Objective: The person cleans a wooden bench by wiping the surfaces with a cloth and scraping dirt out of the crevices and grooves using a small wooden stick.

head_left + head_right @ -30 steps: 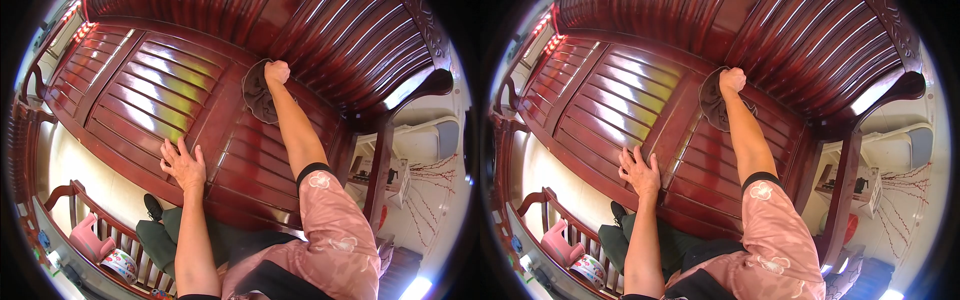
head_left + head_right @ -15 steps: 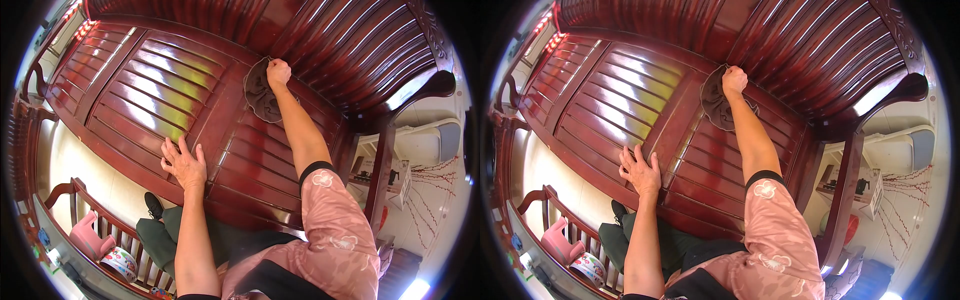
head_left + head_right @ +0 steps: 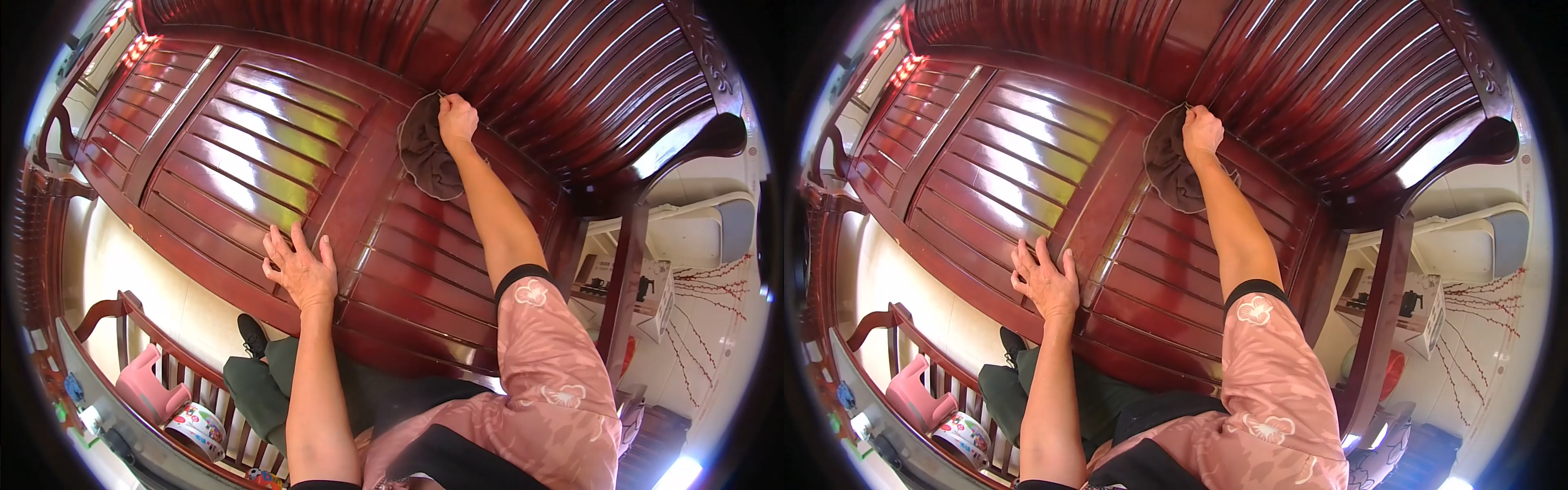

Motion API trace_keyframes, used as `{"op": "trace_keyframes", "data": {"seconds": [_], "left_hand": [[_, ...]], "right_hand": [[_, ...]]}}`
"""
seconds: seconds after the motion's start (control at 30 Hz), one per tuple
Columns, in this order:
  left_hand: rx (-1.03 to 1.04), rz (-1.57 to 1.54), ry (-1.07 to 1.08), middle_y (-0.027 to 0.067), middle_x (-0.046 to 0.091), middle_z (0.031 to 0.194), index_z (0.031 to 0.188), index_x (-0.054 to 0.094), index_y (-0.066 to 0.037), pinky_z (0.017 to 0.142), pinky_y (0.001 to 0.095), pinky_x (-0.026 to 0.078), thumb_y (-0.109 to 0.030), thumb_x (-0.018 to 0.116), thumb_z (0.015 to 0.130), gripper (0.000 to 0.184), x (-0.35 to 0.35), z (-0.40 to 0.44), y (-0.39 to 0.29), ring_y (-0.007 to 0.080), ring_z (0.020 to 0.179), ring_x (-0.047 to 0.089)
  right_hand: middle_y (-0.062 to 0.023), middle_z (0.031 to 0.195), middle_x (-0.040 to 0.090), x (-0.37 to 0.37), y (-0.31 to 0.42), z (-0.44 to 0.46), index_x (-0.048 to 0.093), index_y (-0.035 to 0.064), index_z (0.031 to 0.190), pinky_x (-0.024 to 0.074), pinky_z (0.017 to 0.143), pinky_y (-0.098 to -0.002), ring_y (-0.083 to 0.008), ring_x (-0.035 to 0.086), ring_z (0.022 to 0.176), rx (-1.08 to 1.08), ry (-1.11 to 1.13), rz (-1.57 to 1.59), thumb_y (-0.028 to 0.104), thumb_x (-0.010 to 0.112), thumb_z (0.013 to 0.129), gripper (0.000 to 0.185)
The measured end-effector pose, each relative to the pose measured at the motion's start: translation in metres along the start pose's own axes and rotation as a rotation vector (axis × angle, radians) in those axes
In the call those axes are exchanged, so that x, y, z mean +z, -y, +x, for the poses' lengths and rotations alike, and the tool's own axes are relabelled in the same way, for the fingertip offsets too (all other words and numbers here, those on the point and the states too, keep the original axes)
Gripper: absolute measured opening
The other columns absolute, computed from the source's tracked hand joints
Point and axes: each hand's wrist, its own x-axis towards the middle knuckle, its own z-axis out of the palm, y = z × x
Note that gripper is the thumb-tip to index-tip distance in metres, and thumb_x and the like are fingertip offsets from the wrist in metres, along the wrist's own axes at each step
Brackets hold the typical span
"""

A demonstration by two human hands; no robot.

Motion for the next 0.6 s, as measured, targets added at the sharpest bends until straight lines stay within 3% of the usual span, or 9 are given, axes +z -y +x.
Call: {"op": "trace_keyframes", "data": {"seconds": [0.1, 0.33, 0.37, 0.6], "left_hand": [[0.001, -0.002, -0.005, 0.018, 0.034, 0.154, 0.137, 0.051, -0.012, 0.113, 0.0548, 0.019, -0.041, 0.059, 0.094, 0.053, 0.001, 0.0, 0.001, 0.0338, 0.146, 0.025], [0.013, -0.021, -0.029, 0.0175, 0.034, 0.153, 0.137, 0.051, -0.012, 0.113, 0.0564, 0.019, -0.041, 0.06, 0.094, 0.053, 0.001, -0.001, 0.001, 0.034, 0.146, 0.025], [0.011, -0.02, -0.03, 0.0175, 0.034, 0.153, 0.137, 0.051, -0.012, 0.113, 0.0567, 0.019, -0.041, 0.06, 0.094, 0.053, 0.002, 0.0, 0.0, 0.0342, 0.145, 0.025], [0.01, -0.002, -0.024, 0.0176, 0.034, 0.153, 0.138, 0.05, -0.012, 0.112, 0.0574, 0.019, -0.041, 0.06, 0.094, 0.053, 0.001, -0.001, 0.0, 0.0349, 0.145, 0.026]], "right_hand": [[-0.0215, 0.088, 0.07, 0.012, 0.003, -0.002, 0.074, 0.0135, 0.096, 0.0542, 0.078, -0.051, -0.0451, 0.067, 0.086, 0.012, 0.002, -0.059, 0.025, 0.067, 0.09, 0.015], [-0.0221, 0.089, 0.069, -0.018, -0.02, -0.002, 0.074, 0.0122, 0.095, 0.0531, 0.079, -0.0518, -0.0435, 0.066, 0.088, -0.198, 0.143, 0.006, 0.023, 0.066, 0.089, 0.015], [-0.0194, 0.09, 0.07, -0.023, -0.022, -0.008, 0.072, 0.0106, 0.097, 0.0532, 0.08, -0.0508, -0.0422, 0.067, 0.089, -0.183, 0.129, 0.006, 0.023, 0.064, 0.091, 0.016], [-0.0223, 0.089, 0.07, -0.02, -0.013, -0.013, 0.07, 0.0106, 0.096, 0.0535, 0.079, -0.0521, -0.0446, 0.067, 0.088, -0.062, 0.081, -0.01, 0.025, 0.064, 0.092, 0.017]]}}
